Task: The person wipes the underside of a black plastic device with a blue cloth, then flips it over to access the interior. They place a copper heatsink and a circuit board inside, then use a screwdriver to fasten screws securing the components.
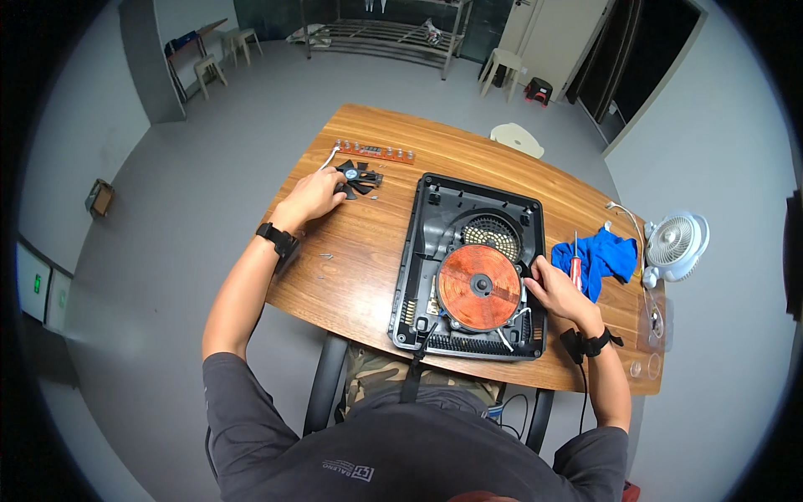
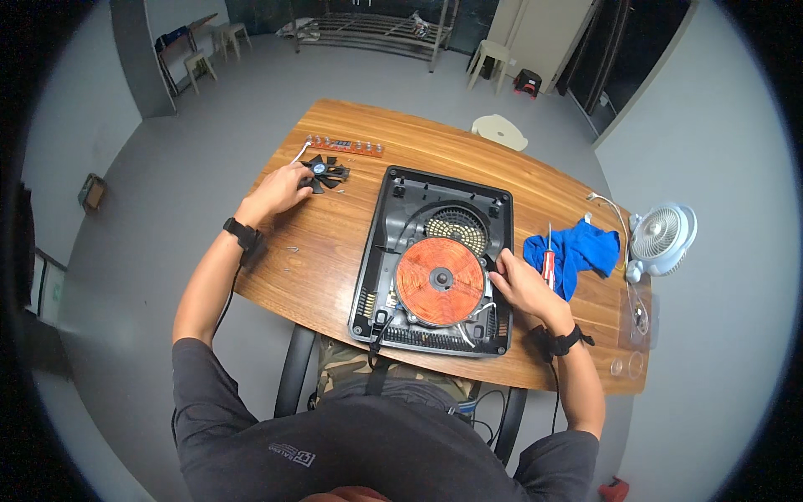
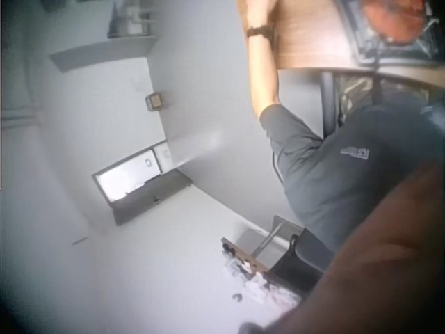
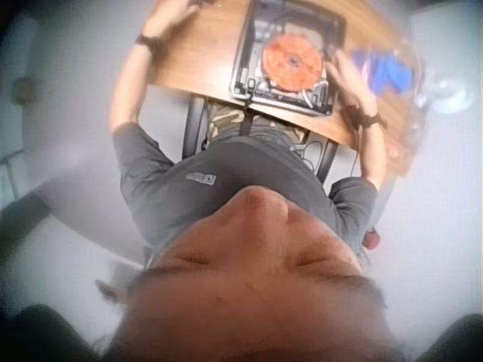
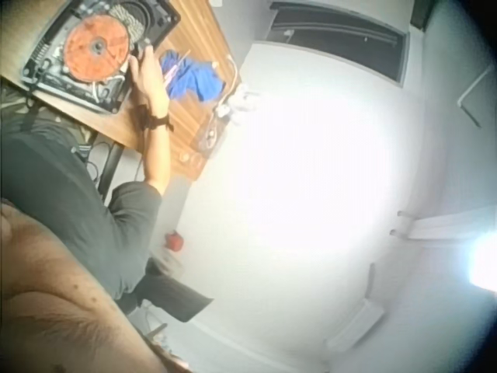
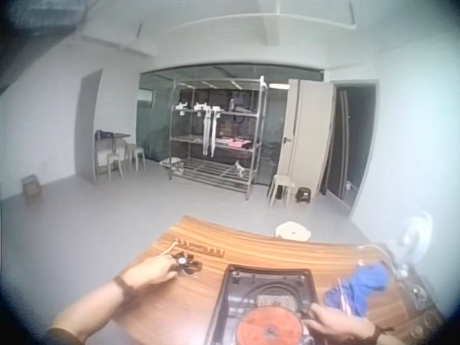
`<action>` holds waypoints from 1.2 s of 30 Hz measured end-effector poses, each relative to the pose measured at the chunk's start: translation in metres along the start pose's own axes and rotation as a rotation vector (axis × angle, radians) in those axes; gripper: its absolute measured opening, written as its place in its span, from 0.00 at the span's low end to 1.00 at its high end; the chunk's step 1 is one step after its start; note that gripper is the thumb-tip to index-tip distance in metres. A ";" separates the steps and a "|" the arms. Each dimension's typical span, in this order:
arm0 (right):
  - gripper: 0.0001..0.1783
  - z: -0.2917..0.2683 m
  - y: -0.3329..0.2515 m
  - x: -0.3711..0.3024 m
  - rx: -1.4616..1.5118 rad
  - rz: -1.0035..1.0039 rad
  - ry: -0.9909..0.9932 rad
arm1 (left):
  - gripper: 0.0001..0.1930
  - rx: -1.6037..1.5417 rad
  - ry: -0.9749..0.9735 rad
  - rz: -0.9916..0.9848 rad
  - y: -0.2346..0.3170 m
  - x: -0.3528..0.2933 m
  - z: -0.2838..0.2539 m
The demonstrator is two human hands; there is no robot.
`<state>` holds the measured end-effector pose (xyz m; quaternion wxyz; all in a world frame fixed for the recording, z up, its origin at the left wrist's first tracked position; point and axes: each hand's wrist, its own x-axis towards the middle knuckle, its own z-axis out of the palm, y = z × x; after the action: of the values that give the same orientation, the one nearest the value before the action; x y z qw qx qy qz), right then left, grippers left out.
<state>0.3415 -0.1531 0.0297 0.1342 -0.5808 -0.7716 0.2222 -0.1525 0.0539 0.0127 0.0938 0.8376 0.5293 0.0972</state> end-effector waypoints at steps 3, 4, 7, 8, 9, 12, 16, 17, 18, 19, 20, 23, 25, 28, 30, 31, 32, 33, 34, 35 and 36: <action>0.13 0.000 0.003 0.000 0.008 0.032 -0.033 | 0.15 -0.004 0.023 0.018 0.002 0.009 -0.008; 0.12 -0.001 0.003 0.001 0.010 0.025 -0.037 | 0.14 -0.012 0.071 0.039 0.003 0.010 -0.010; 0.12 -0.005 -0.003 0.003 0.008 0.025 -0.071 | 0.13 0.090 0.208 0.134 -0.008 0.021 -0.002; 0.12 -0.005 -0.002 0.004 0.003 0.018 -0.072 | 0.14 0.127 0.199 0.132 -0.014 0.027 0.002; 0.12 -0.005 -0.001 0.005 -0.002 0.011 -0.073 | 0.15 0.164 0.189 0.131 -0.020 0.034 0.005; 0.12 -0.001 0.006 0.001 -0.016 0.007 -0.057 | 0.16 0.190 0.048 0.081 -0.013 0.046 0.006; 0.12 0.002 0.006 0.000 -0.021 -0.016 -0.031 | 0.10 0.199 0.114 0.138 -0.010 0.044 0.012; 0.12 -0.001 0.001 0.001 -0.014 -0.006 -0.041 | 0.10 0.194 0.115 0.155 -0.011 0.043 0.013; 0.12 0.001 0.002 0.002 -0.008 -0.004 -0.042 | 0.10 0.188 0.116 0.171 -0.011 0.045 0.013; 0.12 0.001 0.004 0.002 -0.005 -0.004 -0.039 | 0.10 0.183 0.122 0.188 -0.012 0.047 0.012; 0.12 0.001 0.006 0.002 -0.003 -0.009 -0.031 | 0.11 0.190 0.075 0.158 -0.011 0.048 0.011; 0.12 0.005 0.008 0.000 -0.002 -0.026 -0.009 | 0.13 0.210 0.085 0.171 -0.012 0.048 0.012; 0.12 0.007 0.011 0.000 -0.008 -0.041 0.007 | 0.17 0.155 0.077 0.141 -0.009 0.045 0.004; 0.12 0.007 0.010 -0.001 -0.015 -0.042 0.013 | 0.18 0.035 0.093 0.145 -0.002 0.041 -0.011; 0.12 0.009 0.012 0.001 -0.017 -0.042 0.011 | 0.18 -0.028 0.098 0.131 0.001 0.039 -0.021; 0.12 0.007 0.011 0.000 -0.010 -0.044 0.010 | 0.18 -0.082 0.104 0.128 0.005 0.037 -0.026; 0.12 0.007 0.013 0.000 -0.008 -0.042 0.014 | 0.18 -0.136 0.110 0.125 0.009 0.035 -0.031; 0.12 0.008 0.014 -0.001 -0.006 -0.041 0.018 | 0.18 -0.190 0.116 0.121 0.013 0.033 -0.035; 0.12 0.007 0.014 0.000 -0.006 -0.033 0.009 | 0.18 -0.225 0.102 0.120 0.018 0.031 -0.039; 0.12 0.006 0.012 0.000 -0.005 -0.025 0.001 | 0.18 -0.260 0.087 0.118 0.022 0.029 -0.043; 0.12 0.004 0.011 0.000 -0.004 -0.016 -0.007 | 0.18 -0.294 0.072 0.117 0.027 0.027 -0.048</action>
<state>0.3492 -0.1513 0.0208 0.1323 -0.5739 -0.7771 0.2217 -0.1303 0.0700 0.0674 0.1907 0.8403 0.4625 0.2088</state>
